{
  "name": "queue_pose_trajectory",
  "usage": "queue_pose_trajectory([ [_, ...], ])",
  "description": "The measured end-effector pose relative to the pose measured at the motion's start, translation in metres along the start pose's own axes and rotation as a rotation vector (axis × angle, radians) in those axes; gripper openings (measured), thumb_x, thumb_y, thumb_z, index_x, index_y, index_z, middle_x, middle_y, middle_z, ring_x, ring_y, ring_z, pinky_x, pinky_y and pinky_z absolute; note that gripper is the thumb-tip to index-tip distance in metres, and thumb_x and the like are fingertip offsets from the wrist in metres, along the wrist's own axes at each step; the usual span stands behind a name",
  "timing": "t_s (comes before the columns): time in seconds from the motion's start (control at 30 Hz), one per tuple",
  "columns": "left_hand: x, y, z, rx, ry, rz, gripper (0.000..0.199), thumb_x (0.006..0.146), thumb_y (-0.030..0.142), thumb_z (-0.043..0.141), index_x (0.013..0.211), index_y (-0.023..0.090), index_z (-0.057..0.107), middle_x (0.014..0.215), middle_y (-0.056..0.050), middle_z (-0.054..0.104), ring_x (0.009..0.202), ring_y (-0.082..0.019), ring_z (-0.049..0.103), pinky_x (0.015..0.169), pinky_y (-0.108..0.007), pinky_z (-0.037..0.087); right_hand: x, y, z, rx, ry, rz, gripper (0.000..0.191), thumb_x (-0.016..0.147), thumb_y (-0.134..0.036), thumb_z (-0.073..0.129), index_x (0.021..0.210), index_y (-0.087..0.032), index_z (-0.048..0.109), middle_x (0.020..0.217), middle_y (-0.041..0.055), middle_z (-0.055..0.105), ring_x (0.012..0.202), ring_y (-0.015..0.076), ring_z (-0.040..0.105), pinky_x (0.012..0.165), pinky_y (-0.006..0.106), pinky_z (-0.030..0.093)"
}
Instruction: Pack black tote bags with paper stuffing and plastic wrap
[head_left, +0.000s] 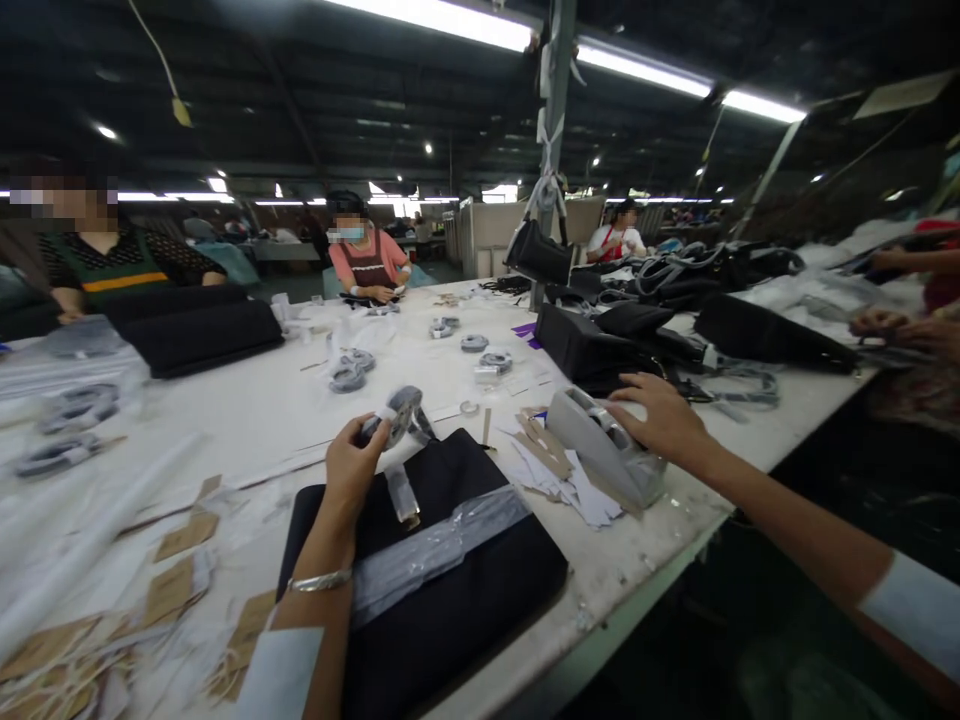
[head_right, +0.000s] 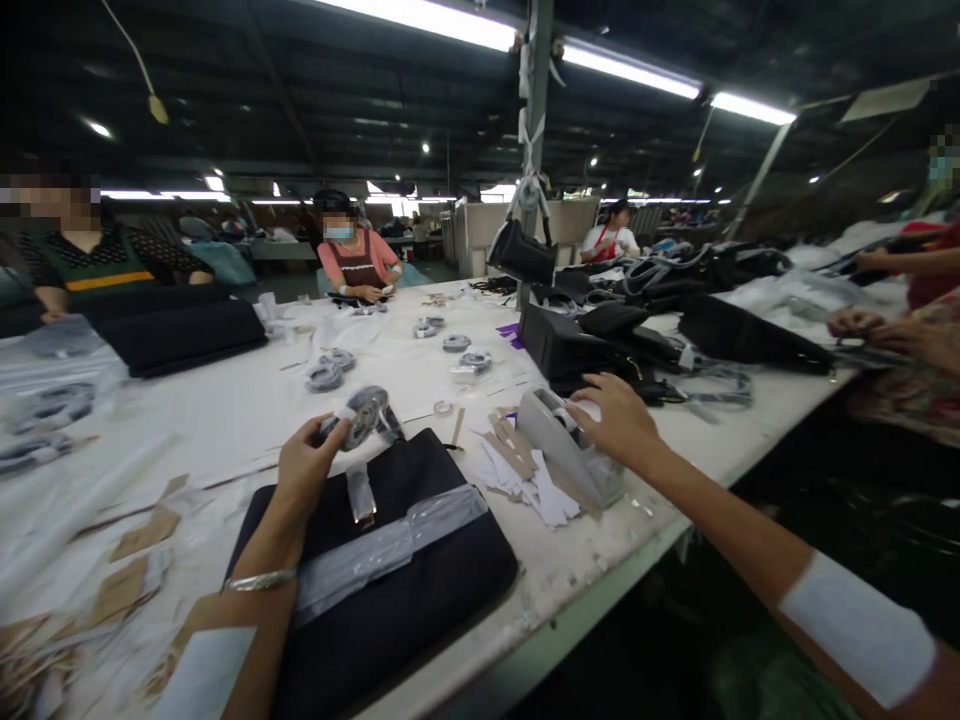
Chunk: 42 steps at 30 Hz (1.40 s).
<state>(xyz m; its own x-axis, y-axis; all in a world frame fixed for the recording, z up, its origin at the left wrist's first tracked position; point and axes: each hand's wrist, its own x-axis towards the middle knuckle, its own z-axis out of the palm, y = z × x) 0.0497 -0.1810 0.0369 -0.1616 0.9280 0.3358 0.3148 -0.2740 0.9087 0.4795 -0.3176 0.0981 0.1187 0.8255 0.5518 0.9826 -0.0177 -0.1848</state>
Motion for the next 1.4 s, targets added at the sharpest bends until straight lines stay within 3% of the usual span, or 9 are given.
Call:
queue_pose_trajectory([
  [0.13, -0.001, 0.004, 0.001, -0.014, 0.001, -0.027, 0.048, 0.069, 0.051, 0.070, 0.102, 0.016, 0.071, 0.088, -0.002, 0.072, 0.084, -0.019, 0.064, 0.078, -0.027, 0.049, -0.031, 0.050, -0.013, 0.071, -0.244, 0.350, 0.032, 0.076, -0.049, 0.063, 0.083, -0.022, 0.078, 0.130, 0.0117, 0.062, 0.121, 0.0353, 0.054, 0.107, 0.047, 0.035],
  [0.23, -0.002, 0.003, 0.000, -0.025, -0.010, -0.032, 0.050, 0.068, 0.052, 0.069, 0.103, 0.015, 0.071, 0.088, -0.003, 0.072, 0.085, -0.020, 0.064, 0.079, -0.028, 0.049, -0.043, 0.047, -0.011, 0.379, -0.339, 0.534, 0.040, 0.075, -0.059, 0.061, 0.084, -0.024, 0.079, 0.136, 0.0098, 0.058, 0.121, 0.0349, 0.054, 0.106, 0.046, 0.036],
  [0.37, -0.002, 0.002, -0.003, -0.014, -0.003, -0.023, 0.051, 0.068, 0.052, 0.068, 0.103, 0.014, 0.071, 0.090, -0.004, 0.072, 0.086, -0.021, 0.064, 0.081, -0.030, 0.049, -0.042, 0.031, -0.012, 0.734, -0.315, 0.706, 0.037, 0.068, -0.056, 0.068, 0.075, -0.021, 0.077, 0.132, 0.0125, 0.061, 0.128, 0.0352, 0.049, 0.103, 0.045, 0.040],
  [0.6, -0.003, 0.005, -0.003, -0.008, -0.002, -0.025, 0.050, 0.068, 0.052, 0.068, 0.102, 0.014, 0.071, 0.090, -0.004, 0.072, 0.086, -0.021, 0.064, 0.082, -0.030, 0.048, -0.045, 0.017, -0.051, 0.925, -0.128, 0.641, 0.032, 0.067, -0.053, 0.075, 0.078, -0.022, 0.078, 0.132, 0.0135, 0.060, 0.129, 0.0325, 0.048, 0.104, 0.044, 0.042],
  [0.7, -0.004, 0.006, -0.003, 0.009, -0.002, -0.026, 0.049, 0.069, 0.051, 0.067, 0.102, 0.015, 0.072, 0.087, -0.004, 0.071, 0.084, -0.020, 0.063, 0.081, -0.030, 0.048, -0.061, 0.016, -0.063, 0.895, -0.165, 0.704, 0.036, 0.065, -0.054, 0.077, 0.083, -0.023, 0.079, 0.126, 0.0157, 0.064, 0.122, 0.0355, 0.054, 0.099, 0.046, 0.048],
  [0.83, -0.004, 0.006, -0.002, -0.013, -0.007, -0.033, 0.050, 0.068, 0.051, 0.068, 0.102, 0.015, 0.071, 0.085, -0.003, 0.071, 0.083, -0.020, 0.063, 0.079, -0.030, 0.048, -0.089, 0.025, -0.053, 0.879, -0.232, 0.878, 0.043, 0.059, -0.055, 0.083, 0.086, -0.022, 0.079, 0.110, 0.0169, 0.071, 0.101, 0.0334, 0.066, 0.085, 0.042, 0.057],
  [1.03, -0.004, 0.004, -0.001, -0.068, 0.006, -0.030, 0.052, 0.067, 0.052, 0.070, 0.103, 0.014, 0.071, 0.088, -0.004, 0.071, 0.084, -0.020, 0.063, 0.080, -0.029, 0.049, -0.120, 0.040, -0.015, 0.839, -0.153, 1.000, 0.035, 0.047, -0.045, 0.086, 0.070, -0.020, 0.077, 0.084, 0.0157, 0.073, 0.074, 0.0273, 0.069, 0.066, 0.036, 0.058],
  [1.2, -0.003, 0.001, 0.000, -0.052, -0.020, -0.009, 0.049, 0.070, 0.050, 0.069, 0.104, 0.015, 0.071, 0.090, -0.003, 0.071, 0.085, -0.019, 0.064, 0.081, -0.028, 0.048, -0.122, 0.012, -0.015, 0.745, -0.116, 0.807, 0.047, 0.057, -0.058, 0.080, 0.083, -0.019, 0.078, 0.082, 0.0113, 0.073, 0.079, 0.0262, 0.067, 0.066, 0.034, 0.055],
  [1.4, -0.004, 0.001, 0.001, -0.027, -0.040, 0.073, 0.041, 0.075, 0.048, 0.067, 0.101, 0.015, 0.071, 0.089, -0.003, 0.071, 0.084, -0.019, 0.064, 0.079, -0.028, 0.048, -0.061, -0.087, 0.006, 1.015, -0.186, 0.457, 0.040, 0.069, -0.055, 0.078, 0.087, -0.019, 0.077, 0.077, 0.0078, 0.070, 0.070, 0.0191, 0.060, 0.065, 0.029, 0.050],
])
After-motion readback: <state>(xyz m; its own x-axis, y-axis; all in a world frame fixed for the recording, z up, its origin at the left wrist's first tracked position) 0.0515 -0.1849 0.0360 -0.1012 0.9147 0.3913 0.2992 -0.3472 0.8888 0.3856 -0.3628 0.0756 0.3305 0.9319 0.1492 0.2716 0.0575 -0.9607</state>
